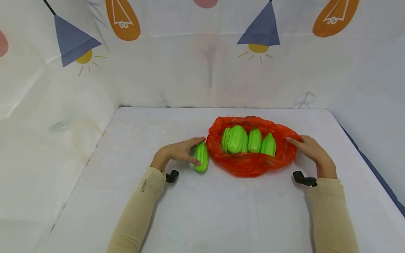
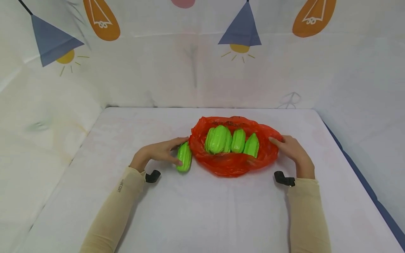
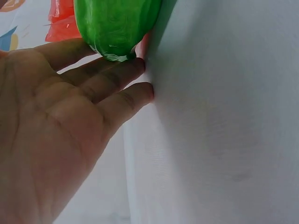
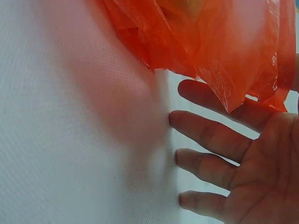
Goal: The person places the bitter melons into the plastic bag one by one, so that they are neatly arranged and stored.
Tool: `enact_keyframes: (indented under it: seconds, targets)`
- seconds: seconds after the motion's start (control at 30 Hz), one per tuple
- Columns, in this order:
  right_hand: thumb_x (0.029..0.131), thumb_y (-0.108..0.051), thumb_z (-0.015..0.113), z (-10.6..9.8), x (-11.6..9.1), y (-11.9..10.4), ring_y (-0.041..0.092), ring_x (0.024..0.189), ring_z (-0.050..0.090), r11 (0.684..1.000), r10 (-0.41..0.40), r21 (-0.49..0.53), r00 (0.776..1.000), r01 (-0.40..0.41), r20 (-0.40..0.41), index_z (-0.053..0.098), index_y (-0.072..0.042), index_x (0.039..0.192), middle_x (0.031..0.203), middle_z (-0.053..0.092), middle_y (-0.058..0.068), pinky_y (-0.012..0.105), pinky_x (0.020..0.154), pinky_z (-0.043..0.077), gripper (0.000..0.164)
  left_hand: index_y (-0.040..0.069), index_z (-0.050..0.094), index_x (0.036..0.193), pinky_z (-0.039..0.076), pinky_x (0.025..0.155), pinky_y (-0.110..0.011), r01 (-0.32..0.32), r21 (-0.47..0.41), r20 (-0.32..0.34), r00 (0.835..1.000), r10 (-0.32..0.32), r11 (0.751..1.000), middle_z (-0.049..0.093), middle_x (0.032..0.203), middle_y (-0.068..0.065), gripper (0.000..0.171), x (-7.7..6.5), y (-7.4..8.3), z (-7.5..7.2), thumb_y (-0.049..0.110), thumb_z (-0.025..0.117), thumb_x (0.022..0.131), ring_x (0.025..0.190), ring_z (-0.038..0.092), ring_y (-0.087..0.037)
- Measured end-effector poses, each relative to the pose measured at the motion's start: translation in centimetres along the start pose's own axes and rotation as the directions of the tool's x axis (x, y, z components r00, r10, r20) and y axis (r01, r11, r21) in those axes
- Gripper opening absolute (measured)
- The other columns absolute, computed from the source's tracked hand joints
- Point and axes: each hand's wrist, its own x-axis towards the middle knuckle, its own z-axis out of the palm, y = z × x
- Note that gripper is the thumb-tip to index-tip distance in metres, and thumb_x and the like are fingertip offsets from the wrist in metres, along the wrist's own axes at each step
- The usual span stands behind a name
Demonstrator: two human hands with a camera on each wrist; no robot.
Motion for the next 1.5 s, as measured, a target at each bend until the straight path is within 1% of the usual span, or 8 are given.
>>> enact_keyframes:
  seconds: [0.27,0.4,0.63,0.77,0.9,1.07,1.3,1.5]
  targets:
    - [0.099,-0.060,0.034,0.2,-0.2,0.1,0.051,0.126,0.040,1.000,-0.008,0.011,1.000,0.008,-0.002,0.038,0.012,0.141,0.137,0.045,0.035,0.070,0.102,0.036,0.083,0.018,0.009,0.159,0.014,0.124,-0.041,0.065,0.040,0.023,0.998,-0.066,0.997,0.009,0.166,0.000,0.123,-0.1,0.6,0.4,0.043,0.088,0.068,0.153,0.007,-0.019]
    - [0.099,-0.059,0.035,0.2,-0.2,0.1,0.049,0.124,0.041,0.999,-0.019,0.031,1.000,0.019,-0.010,0.043,0.011,0.137,0.132,0.049,0.033,0.070,0.101,0.036,0.080,0.016,0.008,0.159,0.015,0.124,-0.042,0.067,0.054,0.016,0.998,-0.068,0.996,0.011,0.166,-0.002,0.125,0.0,0.7,0.5,0.045,0.089,0.067,0.153,0.009,-0.021]
    - [0.099,-0.060,0.034,-0.1,-0.3,0.1,0.050,0.124,0.040,0.999,-0.005,0.050,1.000,0.006,-0.004,0.042,0.013,0.135,0.129,0.048,0.033,0.071,0.101,0.035,0.083,0.009,0.013,0.158,0.021,0.122,-0.042,0.052,0.041,-0.040,0.998,-0.050,0.998,0.021,0.163,-0.005,0.122,0.4,0.3,0.4,0.048,0.087,0.068,0.150,0.020,-0.022]
    - [0.098,-0.061,0.035,0.0,-0.3,0.1,0.050,0.126,0.038,0.998,-0.004,0.062,1.000,0.005,-0.006,0.042,0.012,0.136,0.132,0.047,0.033,0.071,0.102,0.034,0.082,0.008,0.014,0.157,0.022,0.122,-0.043,0.025,0.037,-0.117,0.993,-0.021,0.999,0.023,0.161,-0.006,0.121,0.4,0.2,0.2,0.048,0.086,0.069,0.149,0.024,-0.023]
    - [0.098,-0.060,0.035,-0.1,-0.2,-0.1,0.050,0.125,0.039,0.998,-0.010,0.062,1.000,0.010,-0.004,0.042,0.012,0.136,0.132,0.048,0.032,0.070,0.102,0.035,0.082,0.009,0.014,0.158,0.022,0.122,-0.043,-0.007,0.041,-0.240,0.971,0.017,0.999,0.022,0.162,-0.005,0.121,0.2,0.2,-0.2,0.048,0.086,0.069,0.149,0.023,-0.022]
    - [0.099,-0.060,0.034,-0.4,-0.1,-0.2,0.050,0.126,0.039,0.999,-0.022,0.042,1.000,0.023,-0.004,0.040,0.012,0.138,0.134,0.046,0.034,0.070,0.102,0.035,0.082,0.018,0.010,0.159,0.019,0.122,-0.044,-0.091,0.012,-0.337,0.937,0.090,0.996,0.017,0.164,-0.001,0.120,-0.3,0.8,-0.9,0.045,0.086,0.071,0.151,0.017,-0.018]
    - [0.097,-0.063,0.034,-0.5,0.3,-0.4,0.051,0.129,0.035,0.999,-0.011,0.032,1.000,0.011,0.008,0.037,0.011,0.141,0.139,0.042,0.034,0.071,0.103,0.033,0.086,0.030,0.002,0.158,0.009,0.120,-0.059,-0.197,0.018,-0.411,0.892,0.186,0.980,0.007,0.165,0.009,0.120,-0.4,2.5,-1.1,0.042,0.085,0.073,0.153,0.008,-0.015]
    - [0.098,-0.062,0.034,-0.2,0.1,0.1,0.050,0.126,0.038,0.999,-0.017,0.035,1.000,0.016,0.009,0.041,0.011,0.138,0.133,0.047,0.033,0.071,0.102,0.034,0.083,0.028,0.001,0.159,0.005,0.118,-0.065,-0.227,0.065,-0.407,0.883,0.233,0.972,0.006,0.165,0.011,0.120,0.5,4.2,-0.5,0.045,0.083,0.074,0.152,0.006,-0.013]
